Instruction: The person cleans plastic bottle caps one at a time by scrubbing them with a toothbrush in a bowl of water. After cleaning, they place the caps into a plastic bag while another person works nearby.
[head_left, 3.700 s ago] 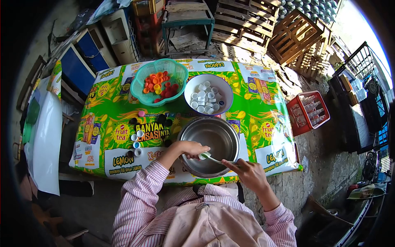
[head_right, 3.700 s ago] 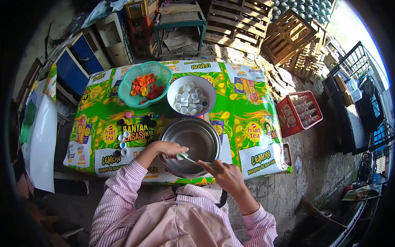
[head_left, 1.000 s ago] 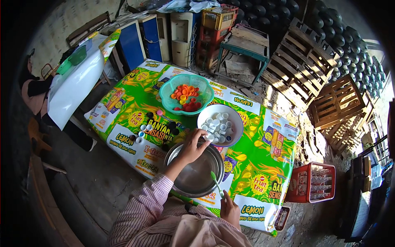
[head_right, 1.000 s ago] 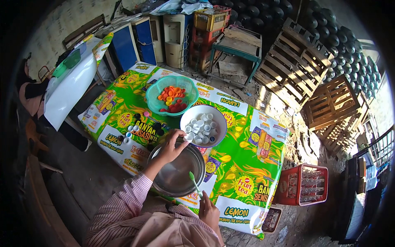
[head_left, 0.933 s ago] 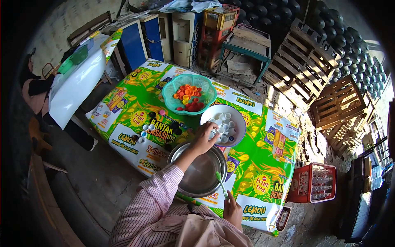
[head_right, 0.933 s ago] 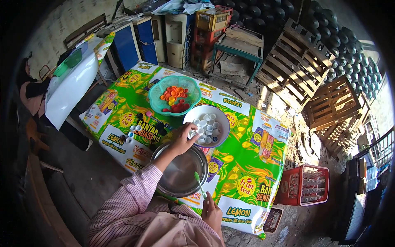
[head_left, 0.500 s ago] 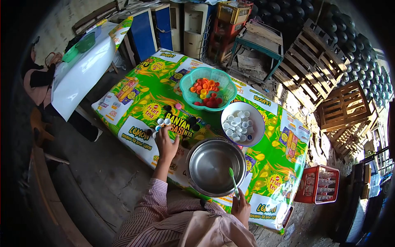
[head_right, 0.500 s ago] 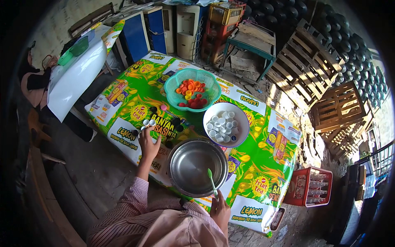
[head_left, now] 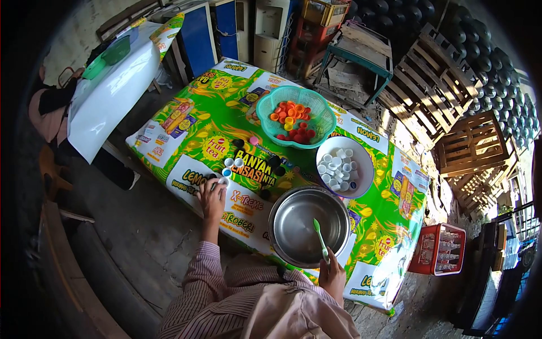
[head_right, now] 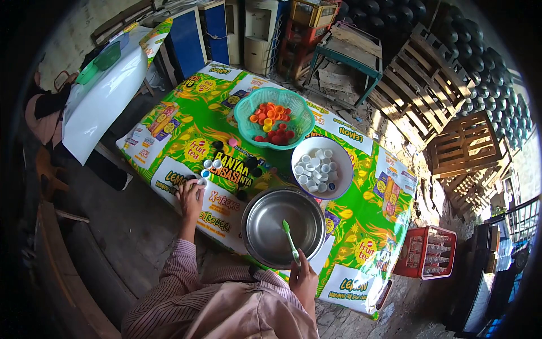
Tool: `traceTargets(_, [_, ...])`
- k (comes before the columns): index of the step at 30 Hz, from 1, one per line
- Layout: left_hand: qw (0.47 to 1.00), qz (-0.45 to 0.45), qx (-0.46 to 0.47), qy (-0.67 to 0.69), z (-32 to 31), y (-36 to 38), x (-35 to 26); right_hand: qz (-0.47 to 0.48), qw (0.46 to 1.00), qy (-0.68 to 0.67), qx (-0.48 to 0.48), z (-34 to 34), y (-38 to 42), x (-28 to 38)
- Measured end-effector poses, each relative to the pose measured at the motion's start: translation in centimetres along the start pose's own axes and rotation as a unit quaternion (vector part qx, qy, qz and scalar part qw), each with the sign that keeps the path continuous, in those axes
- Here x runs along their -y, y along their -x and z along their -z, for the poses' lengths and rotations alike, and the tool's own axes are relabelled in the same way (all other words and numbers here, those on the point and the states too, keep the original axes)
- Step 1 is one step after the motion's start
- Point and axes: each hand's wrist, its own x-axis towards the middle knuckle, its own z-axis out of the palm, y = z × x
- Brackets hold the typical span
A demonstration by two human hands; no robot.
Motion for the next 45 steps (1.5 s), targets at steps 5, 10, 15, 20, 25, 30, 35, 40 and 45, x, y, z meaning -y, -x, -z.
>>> traceTargets(5, [0.995,0.033,0.042,0.085,0.0,-0.3,0.3,0.006,1.0,0.007,-0.002,-0.4,-0.2,0.1])
traceTargets(10, [0.983,0.054,0.083,0.153,0.7,-1.4,-0.1,0.017,1.0,0.004,-0.009,-0.5,-0.3,0.1])
traceTargets(15, [0.95,0.047,0.0,0.309,2.4,-2.4,-1.7,-0.002,1.0,-0.006,-0.028,0.2,-0.2,0.2])
traceTargets(20, [0.905,0.043,0.069,0.418,6.3,-2.4,-9.3,-0.042,0.996,-0.031,-0.076,1.2,0.0,-1.0])
traceTargets(25, [0.849,-0.153,0.268,0.43,4.7,0.7,-16.7,-0.055,0.992,-0.046,-0.1,2.1,0.7,-1.8])
traceTargets(30, [0.784,-0.174,0.407,0.435,0.6,3.0,-20.1,-0.072,0.991,-0.057,-0.095,2.2,2.1,-3.1])
traceTargets(35, [0.83,-0.244,0.409,0.289,-0.3,3.5,-21.1,-0.083,0.99,-0.068,-0.09,2.7,3.1,-3.6])
traceTargets(40, [0.849,-0.251,0.401,0.237,-0.4,3.3,-21.1,-0.07,0.989,-0.078,-0.108,2.9,3.6,-4.3])
traceTargets(45, [0.872,-0.256,0.361,0.209,-0.4,3.4,-20.7,-0.112,0.987,-0.075,-0.09,3.6,3.6,-4.2])
